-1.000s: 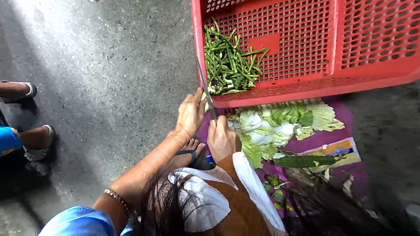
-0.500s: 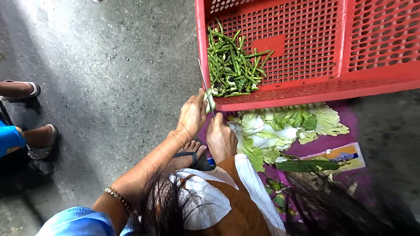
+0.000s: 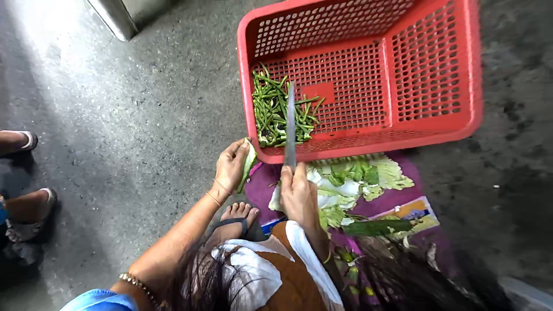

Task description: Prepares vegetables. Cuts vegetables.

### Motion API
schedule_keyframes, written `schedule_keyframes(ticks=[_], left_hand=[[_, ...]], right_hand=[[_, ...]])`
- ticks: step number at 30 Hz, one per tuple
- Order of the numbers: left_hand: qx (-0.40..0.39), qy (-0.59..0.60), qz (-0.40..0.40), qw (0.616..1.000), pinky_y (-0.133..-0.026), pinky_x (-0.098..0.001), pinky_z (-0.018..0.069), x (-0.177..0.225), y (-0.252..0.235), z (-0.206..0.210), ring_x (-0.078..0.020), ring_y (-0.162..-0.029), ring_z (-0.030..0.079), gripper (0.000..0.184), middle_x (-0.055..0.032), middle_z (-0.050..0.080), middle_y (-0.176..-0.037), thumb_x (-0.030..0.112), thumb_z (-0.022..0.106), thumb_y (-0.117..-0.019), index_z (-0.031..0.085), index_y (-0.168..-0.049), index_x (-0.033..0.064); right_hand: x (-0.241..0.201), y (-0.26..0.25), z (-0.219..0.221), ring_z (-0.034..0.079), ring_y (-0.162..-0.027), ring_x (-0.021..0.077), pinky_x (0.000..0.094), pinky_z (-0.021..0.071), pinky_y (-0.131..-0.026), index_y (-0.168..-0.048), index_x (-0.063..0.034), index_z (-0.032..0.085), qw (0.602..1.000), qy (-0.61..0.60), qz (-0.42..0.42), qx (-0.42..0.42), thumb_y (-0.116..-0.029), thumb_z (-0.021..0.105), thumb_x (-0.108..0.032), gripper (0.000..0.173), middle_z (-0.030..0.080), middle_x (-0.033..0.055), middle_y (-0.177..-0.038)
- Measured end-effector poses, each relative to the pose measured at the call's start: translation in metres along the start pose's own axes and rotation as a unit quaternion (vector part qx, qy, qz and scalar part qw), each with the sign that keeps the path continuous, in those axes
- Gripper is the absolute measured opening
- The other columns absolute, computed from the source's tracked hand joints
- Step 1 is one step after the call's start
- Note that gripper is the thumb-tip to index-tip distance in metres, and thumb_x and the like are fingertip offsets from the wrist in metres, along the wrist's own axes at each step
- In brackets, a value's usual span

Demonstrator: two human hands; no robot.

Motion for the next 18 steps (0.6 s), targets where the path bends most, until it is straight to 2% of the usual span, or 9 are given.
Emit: schedule_keyframes(ticks=[1, 2, 3, 4, 5, 7, 10, 13, 18], left_hand=[[0.007, -0.053, 0.027, 0.998, -0.063, -0.0388, 0.0587, 0.001, -0.001, 0.002, -0.0207, -0.071, 0.066, 0.042, -0.0125, 0.07, -0.103, 0.032, 0.047, -0.11, 0.053, -0.149, 0.0178], [0.012, -0.112, 0.05, 0.992, -0.072, -0.0421, 0.0586, 0.003, 0.0, 0.004, -0.0232, -0.08, 0.068, 0.047, -0.0154, 0.069, -0.112, 0.028, 0.048, -0.1095, 0.045, -0.154, 0.0146], [0.017, -0.167, 0.072, 0.983, -0.082, -0.0457, 0.0575, 0.006, 0.002, 0.006, -0.0268, -0.091, 0.069, 0.052, -0.0191, 0.068, -0.12, 0.023, 0.05, -0.1081, 0.04, -0.157, 0.0088], [0.026, -0.209, 0.088, 0.973, -0.089, -0.0486, 0.0558, 0.009, 0.003, 0.008, -0.0306, -0.098, 0.069, 0.056, -0.0225, 0.066, -0.123, 0.02, 0.053, -0.1066, 0.037, -0.157, 0.0034], [0.037, -0.239, 0.1, 0.965, -0.09, -0.0492, 0.0548, 0.011, 0.003, 0.01, -0.0325, -0.099, 0.068, 0.058, -0.0243, 0.066, -0.12, 0.018, 0.055, -0.1054, 0.036, -0.156, -0.0007], [0.054, -0.268, 0.109, 0.956, -0.09, -0.0485, 0.0541, 0.01, 0.002, 0.013, -0.034, -0.1, 0.065, 0.056, -0.0257, 0.063, -0.119, 0.018, 0.057, -0.1047, 0.04, -0.154, -0.0021], [0.066, -0.283, 0.149, 0.945, -0.089, -0.0437, 0.0535, 0.007, 0.002, 0.015, -0.0321, -0.103, 0.063, 0.049, -0.0252, 0.06, -0.124, 0.014, 0.057, -0.1044, 0.048, -0.15, -0.0022], [0.047, -0.291, 0.14, 0.945, -0.092, -0.0439, 0.0523, 0.011, -0.001, 0.014, -0.033, -0.107, 0.063, 0.049, -0.0262, 0.06, -0.127, 0.013, 0.053, -0.1059, 0.045, -0.152, -0.0029], [0.013, -0.325, 0.112, 0.939, -0.086, -0.042, 0.053, 0.016, 0.0, 0.013, -0.0312, -0.097, 0.062, 0.052, -0.0253, 0.059, -0.12, 0.014, 0.047, -0.1081, 0.037, -0.156, -0.003]], right_hand=[[-0.004, 0.007, 0.004, 0.065, -0.061, 0.0295, 0.0475, 0.0524, -0.058, -0.118, 0.0036, 0.062, 1.0, 0.009, -0.016, 0.012, -0.108, 0.043, -0.03, 0.04, 0.063, 0.0133, -0.069], [-0.008, 0.013, 0.008, 0.066, -0.061, 0.0299, 0.0465, 0.0523, -0.057, -0.116, 0.0038, 0.063, 0.999, 0.023, -0.03, 0.023, -0.1075, 0.044, -0.029, 0.039, 0.063, 0.0131, -0.068], [-0.011, 0.018, 0.011, 0.066, -0.061, 0.0314, 0.0464, 0.0525, -0.056, -0.115, 0.005, 0.064, 0.998, 0.036, -0.045, 0.034, -0.107, 0.045, -0.028, 0.039, 0.064, 0.0142, -0.069], [-0.015, 0.022, 0.014, 0.067, -0.061, 0.0325, 0.0461, 0.0525, -0.055, -0.113, 0.0054, 0.065, 0.996, 0.051, -0.059, 0.043, -0.1066, 0.045, -0.027, 0.038, 0.065, 0.0151, -0.069], [-0.018, 0.024, 0.017, 0.068, -0.061, 0.0334, 0.0459, 0.0524, -0.054, -0.111, 0.0053, 0.065, 0.994, 0.065, -0.071, 0.052, -0.1063, 0.045, -0.026, 0.037, 0.065, 0.0157, -0.07], [-0.019, 0.025, 0.023, 0.068, -0.06, 0.0339, 0.0453, 0.0512, -0.051, -0.107, 0.0044, 0.066, 0.989, 0.092, -0.091, 0.065, -0.105, 0.046, -0.025, 0.035, 0.065, 0.0164, -0.07], [-0.019, 0.023, 0.029, 0.071, -0.068, 0.0386, 0.05, 0.0535, -0.056, -0.113, 0.0037, 0.067, 0.991, 0.109, -0.067, 0.026, -0.1058, 0.046, -0.024, 0.035, 0.07, 0.0198, -0.077], [-0.022, 0.022, 0.029, 0.072, -0.07, 0.0396, 0.0514, 0.0544, -0.058, -0.115, 0.0029, 0.067, 0.991, 0.122, -0.056, 0.0, -0.1066, 0.046, -0.025, 0.035, 0.071, 0.0206, -0.081], [-0.024, 0.023, 0.029, 0.072, -0.071, 0.0392, 0.0508, 0.054, -0.058, -0.114, 0.0008, 0.067, 0.988, 0.148, -0.044, -0.021, -0.1068, 0.046, -0.025, 0.034, 0.071, 0.0203, -0.083]])
Point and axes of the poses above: each hand's wrist, its own y-axis away from the middle knuckle, its own z-axis out of the palm, x = y × z, the point moved 3 cm from there along -y, towards the middle knuckle
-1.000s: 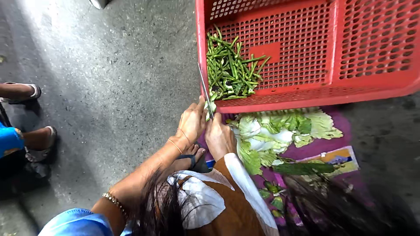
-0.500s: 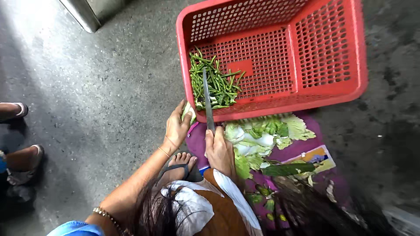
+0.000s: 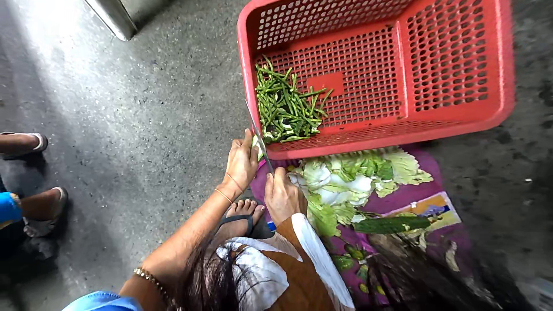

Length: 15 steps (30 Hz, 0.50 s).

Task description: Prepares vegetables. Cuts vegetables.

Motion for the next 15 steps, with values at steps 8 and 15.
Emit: schedule_keyframes(ticks=[8, 15], left_hand=[[-0.004, -0.041, 0.033, 0.999, -0.077, -0.04, 0.0545, 0.0, -0.001, 0.0, -0.0291, -0.086, 0.063, 0.055, -0.0243, 0.061, -0.111, 0.01, 0.049, -0.1059, 0.035, -0.157, -0.0037], [-0.038, -0.047, 0.035, 0.998, -0.076, -0.0428, 0.0543, 0.0, -0.004, -0.007, -0.0318, -0.085, 0.062, 0.057, -0.0245, 0.061, -0.105, 0.011, 0.051, -0.1063, 0.032, -0.158, -0.0033]], right_hand=[[0.002, -0.003, 0.004, 0.073, -0.078, 0.0403, 0.0519, 0.0555, -0.064, -0.125, 0.0, 0.063, 0.998, 0.004, 0.025, -0.061, -0.1091, 0.043, -0.026, 0.037, 0.072, 0.0209, -0.086], [-0.006, -0.014, 0.0, 0.073, -0.087, 0.0418, 0.0539, 0.0553, -0.072, -0.129, -0.0014, 0.059, 0.991, 0.01, 0.048, -0.127, -0.1104, 0.04, -0.027, 0.038, 0.072, 0.0213, -0.089]])
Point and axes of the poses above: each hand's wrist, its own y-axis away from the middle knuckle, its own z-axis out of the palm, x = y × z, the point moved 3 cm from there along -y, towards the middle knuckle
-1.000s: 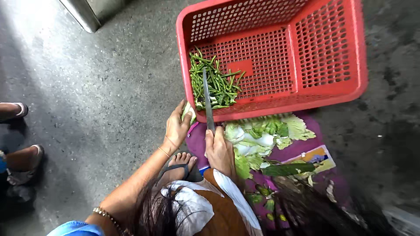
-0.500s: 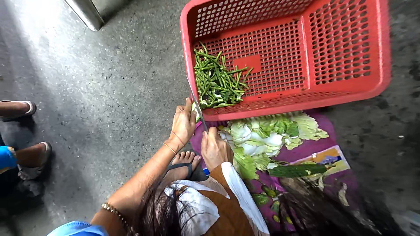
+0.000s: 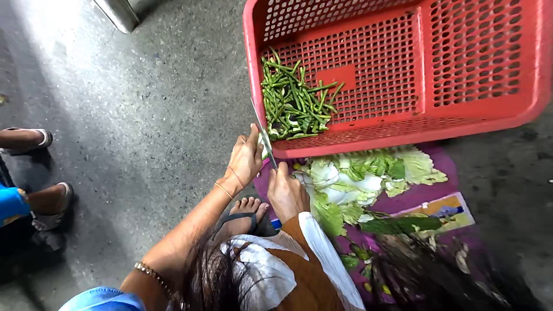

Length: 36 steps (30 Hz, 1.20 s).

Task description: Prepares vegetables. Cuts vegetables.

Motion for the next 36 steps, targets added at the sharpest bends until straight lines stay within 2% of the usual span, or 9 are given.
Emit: schedule_keyframes(ticks=[8, 11, 16, 18, 21, 25, 29, 32, 36], left_hand=[[0.05, 0.219, -0.109, 0.968, -0.081, -0.0419, 0.0583, -0.015, 0.014, 0.012, -0.0208, -0.089, 0.07, 0.037, -0.0129, 0.072, -0.113, 0.022, 0.065, -0.1019, 0.065, -0.136, 0.0072], [0.016, 0.451, -0.145, 0.88, -0.061, -0.0318, 0.0581, -0.013, 0.016, 0.005, -0.0147, -0.07, 0.065, 0.036, -0.0098, 0.069, -0.102, 0.013, 0.053, -0.1032, 0.059, -0.138, 0.0054], [-0.078, 0.717, -0.205, 0.662, -0.063, -0.0308, 0.0602, -0.018, 0.01, 0.003, -0.0146, -0.069, 0.067, 0.028, -0.003, 0.063, -0.084, 0.029, 0.045, -0.1065, 0.055, -0.132, 0.0261], [-0.084, 0.658, -0.219, 0.716, -0.054, -0.0301, 0.0569, -0.023, 0.015, 0.003, -0.0137, -0.062, 0.062, 0.039, -0.0027, 0.061, -0.084, 0.034, 0.041, -0.1092, 0.045, -0.148, 0.0377], [-0.028, 0.462, -0.172, 0.87, -0.043, -0.0204, 0.0439, -0.02, 0.023, -0.002, -0.0078, -0.052, 0.051, 0.045, -0.003, 0.061, -0.09, 0.03, 0.037, -0.112, 0.038, -0.157, 0.0309], [0.029, 0.236, -0.006, 0.971, -0.051, -0.0317, 0.052, 0.005, 0.032, 0.007, -0.0139, -0.056, 0.057, 0.046, -0.0071, 0.062, -0.081, 0.039, 0.035, -0.11, 0.056, -0.13, 0.0038], [-0.16, 0.007, 0.118, 0.98, -0.078, -0.0531, 0.0584, 0.041, 0.043, 0.061, -0.0285, -0.088, 0.072, 0.066, -0.0133, 0.073, -0.102, 0.052, 0.076, -0.0866, 0.062, -0.132, 0.0071], [-0.129, -0.109, 0.18, 0.969, -0.068, -0.0568, 0.0575, 0.055, 0.012, 0.11, -0.0364, -0.082, 0.073, 0.059, -0.0177, 0.073, -0.106, 0.026, 0.078, -0.0851, 0.06, -0.138, 0.0071], [-0.154, -0.278, 0.159, 0.935, -0.066, -0.0574, 0.0567, 0.075, -0.028, 0.15, -0.0427, -0.088, 0.07, 0.047, -0.023, 0.07, -0.104, 0.023, 0.074, -0.0903, 0.06, -0.13, 0.0015]], right_hand=[[0.009, -0.009, -0.011, 0.072, -0.089, 0.0428, 0.0572, 0.054, -0.075, -0.123, -0.0011, 0.061, 0.999, -0.03, -0.003, 0.027, -0.1104, 0.039, -0.031, 0.039, 0.071, 0.0225, -0.089], [0.039, -0.016, -0.018, 0.067, -0.07, 0.0416, 0.0579, 0.052, -0.062, -0.115, 0.0013, 0.058, 0.988, -0.107, -0.007, 0.112, -0.1101, 0.04, -0.033, 0.039, 0.064, 0.0211, -0.075], [0.085, -0.019, -0.03, 0.058, -0.051, 0.0168, 0.04, 0.0542, -0.052, -0.117, -0.0032, 0.061, 0.934, -0.314, 0.007, 0.17, -0.1064, 0.051, -0.033, 0.033, 0.058, 0.005, -0.067], [0.104, -0.013, -0.031, 0.058, -0.049, 0.0107, 0.0325, 0.0543, -0.049, -0.117, -0.0008, 0.066, 0.891, -0.373, 0.034, 0.257, -0.1034, 0.058, -0.03, 0.033, 0.061, 0.0022, -0.068], [0.137, -0.01, -0.02, 0.058, -0.046, 0.0063, 0.0233, 0.0536, -0.045, -0.116, 0.0029, 0.065, 0.789, -0.498, 0.116, 0.341, -0.0999, 0.064, -0.015, 0.024, 0.065, 0.0012, -0.073], [0.154, -0.015, 0.002, 0.055, -0.044, 0.0126, 0.0294, 0.0561, -0.043, -0.119, 0.0011, 0.048, 0.625, -0.664, 0.21, 0.353, -0.0966, 0.06, 0.002, 0.025, 0.06, 0.0065, -0.078], [0.15, -0.011, 0.005, 0.055, -0.042, 0.013, 0.0291, 0.0548, -0.041, -0.116, 0.0016, 0.05, 0.609, -0.679, 0.184, 0.366, -0.1009, 0.054, -0.001, 0.016, 0.064, 0.0072, -0.077], [0.156, -0.009, -0.001, 0.055, -0.041, 0.0112, 0.0263, 0.0529, -0.039, -0.116, 0.0019, 0.052, 0.627, -0.662, 0.151, 0.382, -0.1006, 0.053, 0.001, 0.016, 0.066, 0.0066, -0.079], [0.17, 0.002, -0.002, 0.053, -0.04, 0.0118, 0.0262, 0.0516, -0.039, -0.115, 0.0021, 0.051, 0.621, -0.664, 0.161, 0.383, -0.0998, 0.053, 0.001, 0.015, 0.065, 0.0066, -0.077]])
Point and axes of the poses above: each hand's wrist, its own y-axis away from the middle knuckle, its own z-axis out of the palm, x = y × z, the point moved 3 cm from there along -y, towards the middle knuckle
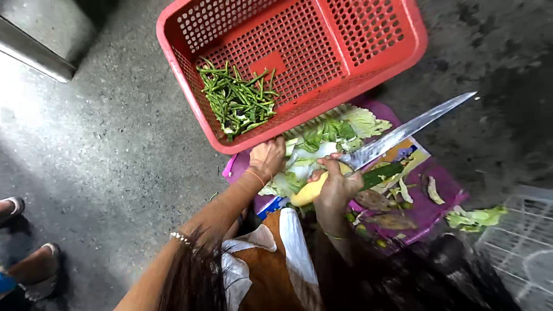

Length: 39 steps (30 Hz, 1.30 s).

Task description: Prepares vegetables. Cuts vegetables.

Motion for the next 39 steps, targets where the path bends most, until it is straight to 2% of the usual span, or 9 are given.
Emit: schedule_keyframes(ticks=[7, 10, 14, 17, 19, 23, 27, 30, 39], left_hand=[[-0.004, -0.032, 0.094, 0.995, -0.063, -0.0531, 0.056, 0.01, 0.011, -0.008, -0.039, -0.08, 0.071, 0.031, -0.0208, 0.07, -0.099, 0.017, 0.069, -0.0924, 0.066, -0.119, 0.0009], [0.127, -0.009, 0.175, 0.976, -0.05, -0.048, 0.053, 0.017, 0.032, -0.043, -0.0324, -0.064, 0.069, 0.035, -0.015, 0.07, -0.085, 0.017, 0.078, -0.08, 0.072, -0.112, 0.0037], [0.117, 0.027, 0.016, 0.993, -0.068, -0.0574, 0.057, -0.011, 0.023, -0.117, -0.0378, -0.084, 0.072, 0.067, -0.0196, 0.07, -0.116, 0.042, 0.074, -0.0918, 0.053, -0.148, 0.0108], [0.092, 0.241, -0.065, 0.964, -0.077, -0.0532, 0.0571, -0.053, 0.041, -0.139, -0.03, -0.088, 0.07, 0.063, -0.016, 0.071, -0.107, 0.051, 0.058, -0.1006, 0.049, -0.148, 0.0101], [0.059, 0.42, -0.103, 0.9, -0.065, -0.0395, 0.0533, -0.071, 0.076, -0.127, -0.0212, -0.075, 0.064, 0.045, -0.013, 0.068, -0.1, 0.04, 0.039, -0.1084, 0.055, -0.142, 0.0146], [0.186, 0.463, -0.15, 0.853, -0.05, -0.0313, 0.0515, -0.104, 0.109, -0.083, -0.0171, -0.057, 0.059, 0.04, -0.0118, 0.069, -0.095, 0.029, 0.044, -0.1105, 0.053, -0.149, 0.0186], [0.25, 0.384, -0.209, 0.864, -0.059, -0.0363, 0.0575, -0.117, 0.106, -0.05, -0.0187, -0.063, 0.066, 0.032, -0.0134, 0.069, -0.093, 0.021, 0.059, -0.1046, 0.055, -0.13, 0.0013], [0.279, 0.33, -0.178, 0.884, -0.068, -0.0391, 0.061, -0.119, 0.101, -0.044, -0.02, -0.07, 0.07, 0.028, -0.0137, 0.07, -0.096, 0.018, 0.061, -0.103, 0.059, -0.123, -0.0015], [0.264, 0.21, -0.203, 0.919, -0.072, -0.0514, 0.0583, -0.103, 0.097, -0.05, -0.033, -0.079, 0.072, 0.029, -0.0172, 0.072, -0.096, 0.018, 0.052, -0.1056, 0.059, -0.126, -0.0014]], right_hand=[[0.004, -0.003, -0.016, 0.055, -0.04, 0.0098, 0.0253, 0.0524, -0.039, -0.111, 0.0012, 0.051, 1.0, -0.015, -0.006, -0.014, -0.0992, 0.052, 0.001, 0.011, 0.065, 0.0022, -0.072], [0.002, -0.005, -0.017, 0.055, -0.041, 0.0089, 0.0245, 0.0523, -0.039, -0.111, 0.0, 0.051, 1.0, -0.015, -0.003, -0.014, -0.1001, 0.051, 0.0, 0.011, 0.066, 0.0011, -0.072], [-0.005, -0.001, -0.015, 0.055, -0.041, 0.0094, 0.0255, 0.0529, -0.04, -0.119, 0.0028, 0.048, 0.999, 0.008, -0.03, -0.019, -0.1004, 0.051, 0.0, 0.019, 0.065, 0.0022, -0.074], [-0.02, 0.011, -0.002, 0.055, -0.043, 0.0094, 0.0265, 0.0529, -0.042, -0.137, 0.0027, 0.029, 0.994, 0.053, -0.048, -0.086, -0.105, 0.042, -0.01, 0.037, 0.064, 0.0015, -0.076], [-0.027, 0.026, 0.011, 0.056, -0.046, 0.0088, 0.0264, 0.052, -0.043, -0.131, 0.0027, 0.034, 0.981, 0.085, -0.071, -0.157, -0.1033, 0.036, -0.012, 0.031, 0.066, 0.0017, -0.081], [-0.027, 0.06, 0.047, 0.064, -0.054, 0.0086, 0.0285, 0.0577, -0.05, -0.13, 0.003, 0.049, 0.924, 0.194, -0.113, -0.308, -0.1079, 0.04, -0.02, 0.033, 0.072, 0.005, -0.093], [-0.014, 0.092, 0.081, 0.066, -0.057, 0.0238, 0.0432, 0.0554, -0.054, -0.129, 0.0004, 0.061, 0.805, 0.418, -0.233, -0.35, -0.1085, 0.042, -0.027, 0.039, 0.068, 0.0108, -0.075], [-0.006, 0.112, 0.097, 0.069, -0.061, 0.0359, 0.0497, 0.0535, -0.053, -0.107, 0.0037, 0.068, 0.739, 0.512, -0.314, -0.304, -0.105, 0.045, -0.025, 0.037, 0.067, 0.0177, -0.07], [-0.013, 0.131, 0.11, 0.073, -0.081, 0.039, 0.0505, 0.0569, -0.067, -0.126, -0.0012, 0.064, 0.676, 0.631, -0.196, -0.326, -0.1098, 0.041, -0.027, 0.037, 0.072, 0.0216, -0.101]])
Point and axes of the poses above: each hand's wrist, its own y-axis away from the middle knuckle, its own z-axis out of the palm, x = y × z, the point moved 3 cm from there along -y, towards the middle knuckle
